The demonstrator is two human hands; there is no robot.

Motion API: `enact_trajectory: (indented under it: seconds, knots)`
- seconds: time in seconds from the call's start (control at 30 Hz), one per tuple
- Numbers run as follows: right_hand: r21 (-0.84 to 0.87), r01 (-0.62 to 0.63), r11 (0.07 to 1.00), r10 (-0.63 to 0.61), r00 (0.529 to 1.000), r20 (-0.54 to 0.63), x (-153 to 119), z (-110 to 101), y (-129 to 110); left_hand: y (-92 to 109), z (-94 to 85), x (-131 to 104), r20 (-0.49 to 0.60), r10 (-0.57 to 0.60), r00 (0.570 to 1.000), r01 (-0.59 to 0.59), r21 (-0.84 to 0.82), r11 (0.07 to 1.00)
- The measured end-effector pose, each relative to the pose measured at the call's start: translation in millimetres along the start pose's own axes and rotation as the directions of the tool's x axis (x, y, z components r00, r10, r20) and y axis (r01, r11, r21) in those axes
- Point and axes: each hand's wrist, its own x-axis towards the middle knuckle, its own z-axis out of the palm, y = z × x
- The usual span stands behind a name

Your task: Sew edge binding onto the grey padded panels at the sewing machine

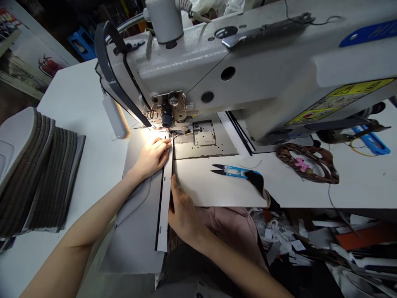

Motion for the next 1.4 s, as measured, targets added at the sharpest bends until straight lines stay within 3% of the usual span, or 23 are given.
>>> enact_trajectory:
  seconds: [0.27,0.53,0.73,0.87,1.0,1.2,1.4]
  knots:
    - [-0.107,-0.022,0.994,0.02,1.0,-0.017,20.7,-1.1,3.0,12.9,-5.9,-6.0,0.03,0.021,0.999,-0.023,0.07,0.997]
    - [-0.163,-0.037,0.986,0.029,0.998,-0.053,39.2,-4.3,4.7,4.3,-0.7,3.8,0.01,-0.001,1.0,0.0,0.107,0.994]
    - [-0.137,-0.002,0.991,-0.014,0.993,-0.117,52.6,-11.6,1.7,19.8,-4.5,-11.4,-0.019,-0.017,1.0,0.017,0.022,1.0]
    - [-0.171,0.017,0.985,-0.045,0.986,-0.162,60.0,-12.1,1.1,18.8,-1.8,-13.5,-0.027,-0.031,0.999,0.031,-0.009,0.999]
    - [-0.184,0.004,0.983,-0.03,0.99,-0.139,49.5,-10.6,1.6,9.7,2.1,-4.4,-0.036,-0.031,0.999,0.032,0.02,0.999]
    - [0.012,-0.059,0.998,0.058,0.997,0.056,15.2,-8.3,9.7,-0.8,6.1,7.2,-0.035,-0.046,0.998,0.047,0.05,0.998]
    - [-0.031,-0.058,0.998,0.057,0.998,-0.015,29.1,-12.6,9.0,6.0,2.6,3.3,-0.037,-0.055,0.998,0.058,0.075,0.996]
